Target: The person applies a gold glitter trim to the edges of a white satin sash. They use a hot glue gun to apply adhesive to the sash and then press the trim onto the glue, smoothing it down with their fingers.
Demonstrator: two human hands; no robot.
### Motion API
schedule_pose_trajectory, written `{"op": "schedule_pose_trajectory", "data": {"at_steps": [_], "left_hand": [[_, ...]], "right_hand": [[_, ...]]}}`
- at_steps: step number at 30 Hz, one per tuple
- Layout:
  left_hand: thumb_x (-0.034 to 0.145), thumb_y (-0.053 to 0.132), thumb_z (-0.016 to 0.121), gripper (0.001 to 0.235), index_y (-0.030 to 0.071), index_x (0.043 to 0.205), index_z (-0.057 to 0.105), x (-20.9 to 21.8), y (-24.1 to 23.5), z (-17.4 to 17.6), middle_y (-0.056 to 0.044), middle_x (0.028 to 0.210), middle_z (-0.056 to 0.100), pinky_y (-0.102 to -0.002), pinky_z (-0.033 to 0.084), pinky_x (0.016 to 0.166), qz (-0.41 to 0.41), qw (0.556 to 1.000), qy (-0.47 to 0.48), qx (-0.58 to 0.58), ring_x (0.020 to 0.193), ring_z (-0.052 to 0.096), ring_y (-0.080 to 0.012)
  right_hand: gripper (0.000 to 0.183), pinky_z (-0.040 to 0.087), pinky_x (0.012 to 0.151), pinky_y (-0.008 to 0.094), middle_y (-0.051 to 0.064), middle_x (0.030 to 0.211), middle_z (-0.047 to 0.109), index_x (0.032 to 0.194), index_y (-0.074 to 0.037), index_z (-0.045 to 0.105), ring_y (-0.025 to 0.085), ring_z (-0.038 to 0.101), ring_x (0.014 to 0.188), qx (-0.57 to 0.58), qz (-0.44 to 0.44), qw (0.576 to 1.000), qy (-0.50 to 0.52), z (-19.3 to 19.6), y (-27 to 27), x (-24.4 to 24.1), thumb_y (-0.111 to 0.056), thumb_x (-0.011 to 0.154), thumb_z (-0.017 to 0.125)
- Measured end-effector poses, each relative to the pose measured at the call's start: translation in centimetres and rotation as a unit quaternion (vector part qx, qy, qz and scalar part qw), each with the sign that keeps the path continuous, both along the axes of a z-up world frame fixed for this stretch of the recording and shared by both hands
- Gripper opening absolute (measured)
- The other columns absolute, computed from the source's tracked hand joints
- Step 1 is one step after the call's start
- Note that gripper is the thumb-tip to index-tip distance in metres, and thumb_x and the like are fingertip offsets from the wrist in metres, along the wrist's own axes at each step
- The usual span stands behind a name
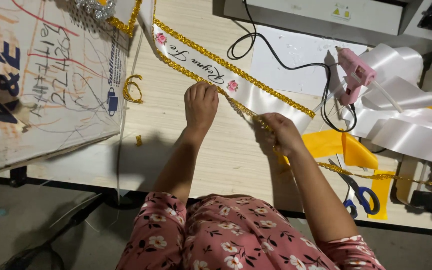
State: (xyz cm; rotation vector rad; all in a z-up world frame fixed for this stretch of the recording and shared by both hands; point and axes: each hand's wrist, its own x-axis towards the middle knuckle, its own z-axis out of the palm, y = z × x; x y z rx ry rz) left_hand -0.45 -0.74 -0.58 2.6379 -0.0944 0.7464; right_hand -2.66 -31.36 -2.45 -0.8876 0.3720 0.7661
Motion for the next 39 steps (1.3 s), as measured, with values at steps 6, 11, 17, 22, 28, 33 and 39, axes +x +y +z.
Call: {"op": "schedule_pose_trajectory", "data": {"at_steps": [6, 11, 17, 22, 28, 33, 39], "left_hand": [[0.092, 0.016, 0.079, 0.019, 0.014, 0.108, 0.069, -0.5, -0.6, 0.6, 0.0, 0.112, 0.063, -0.042, 0.042, 0.098, 0.009, 1.0, 0.017, 0.0, 0.113, 0.058, -0.0199], [0.09, 0.019, 0.079, 0.021, 0.016, 0.108, 0.07, -0.9, -1.2, 1.2, -0.001, 0.113, 0.063, -0.043, 0.041, 0.099, 0.028, 0.999, 0.026, -0.002, 0.114, 0.056, -0.0217], [0.091, 0.019, 0.079, 0.02, 0.015, 0.109, 0.07, -1.0, -1.3, 1.0, 0.001, 0.114, 0.064, -0.044, 0.041, 0.1, 0.021, 0.999, 0.031, -0.013, 0.115, 0.057, -0.0214], [0.097, 0.014, 0.076, 0.015, 0.013, 0.11, 0.069, -0.6, -0.9, 0.7, -0.001, 0.113, 0.063, -0.04, 0.046, 0.105, 0.0, 1.0, 0.008, -0.019, 0.119, 0.059, -0.0227], [0.094, 0.015, 0.077, 0.014, 0.013, 0.106, 0.07, -0.9, -1.9, 2.1, -0.001, 0.107, 0.064, -0.041, 0.045, 0.097, 0.002, 1.0, 0.017, -0.008, 0.111, 0.06, -0.0224], [0.089, 0.021, 0.079, 0.025, 0.01, 0.109, 0.069, -0.3, -1.8, 2.6, -0.003, 0.11, 0.064, -0.044, 0.044, 0.096, 0.011, 0.996, 0.055, -0.063, 0.109, 0.059, -0.0254], [0.089, 0.021, 0.078, 0.027, 0.01, 0.111, 0.068, -0.7, -1.1, 5.5, -0.01, 0.113, 0.065, -0.042, 0.047, 0.093, 0.023, 0.995, 0.063, -0.072, 0.106, 0.056, -0.0301]], "right_hand": [[0.038, 0.054, 0.068, 0.035, 0.01, 0.09, 0.064, 0.11, 0.001, 0.059, 0.022, 0.063, 0.073, -0.494, 0.17, 0.765, -0.375, 8.8, 4.5, -0.4, -0.013, 0.082, 0.082], [0.021, 0.055, 0.078, 0.038, 0.015, 0.108, 0.064, 0.112, -0.002, 0.063, 0.027, 0.066, 0.088, -0.559, 0.15, 0.686, -0.441, 8.1, 3.4, -0.8, -0.009, 0.096, 0.073], [0.036, 0.044, 0.083, 0.049, 0.017, 0.12, 0.064, 0.113, -0.006, 0.067, 0.033, 0.058, 0.11, -0.671, 0.116, 0.447, -0.58, 6.8, 7.4, 0.7, -0.024, 0.084, 0.077], [0.026, 0.042, 0.091, 0.044, 0.007, 0.116, 0.066, 0.122, -0.01, 0.068, 0.027, 0.06, 0.112, -0.699, 0.226, 0.406, -0.544, 5.2, 8.5, 2.4, -0.013, 0.096, 0.071], [0.028, 0.054, 0.074, 0.039, 0.01, 0.09, 0.074, 0.121, -0.009, 0.069, 0.025, 0.071, 0.08, -0.564, 0.242, 0.684, -0.394, 6.9, 6.0, 3.0, -0.003, 0.095, 0.06], [0.016, 0.055, 0.061, 0.035, 0.013, 0.084, 0.071, 0.102, 0.002, 0.065, 0.02, 0.069, 0.068, -0.521, 0.203, 0.761, -0.328, 7.7, 6.1, 2.1, -0.009, 0.094, 0.073], [0.021, 0.052, 0.058, 0.03, 0.008, 0.077, 0.072, 0.104, 0.003, 0.071, 0.01, 0.063, 0.062, -0.459, 0.134, 0.833, -0.277, 5.6, 6.4, 1.2, -0.016, 0.096, 0.075]]}}
